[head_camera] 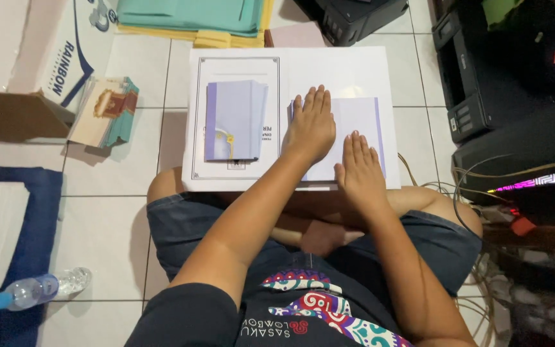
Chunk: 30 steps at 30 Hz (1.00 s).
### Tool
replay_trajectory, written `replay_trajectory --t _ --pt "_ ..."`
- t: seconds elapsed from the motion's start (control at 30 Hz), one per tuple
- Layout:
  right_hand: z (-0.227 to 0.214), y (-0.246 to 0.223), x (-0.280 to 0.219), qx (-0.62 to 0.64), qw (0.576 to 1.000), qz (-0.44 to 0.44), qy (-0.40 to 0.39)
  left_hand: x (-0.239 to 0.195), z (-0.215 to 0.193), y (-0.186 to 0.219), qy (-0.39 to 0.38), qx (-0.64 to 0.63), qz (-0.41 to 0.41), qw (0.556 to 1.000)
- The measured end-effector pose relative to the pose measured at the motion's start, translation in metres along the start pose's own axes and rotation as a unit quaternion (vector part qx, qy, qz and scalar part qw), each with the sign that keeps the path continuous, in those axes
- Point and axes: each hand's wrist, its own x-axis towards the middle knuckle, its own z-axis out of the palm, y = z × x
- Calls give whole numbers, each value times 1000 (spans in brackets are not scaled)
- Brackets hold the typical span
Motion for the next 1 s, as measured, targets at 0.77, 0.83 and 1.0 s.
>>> replay_trajectory --t 0.77,0.83,1.0 --pt "14 -145 55 102 971 -213 45 -109 -9 -182 119 17 -314 942" --pt "23 -160 58 57 969 -241 -17 -110 -11 -180 107 35 -309 944" --pt "20 -166 56 52 973 -225 -21 -116 -20 -161 179 49 -282 941"
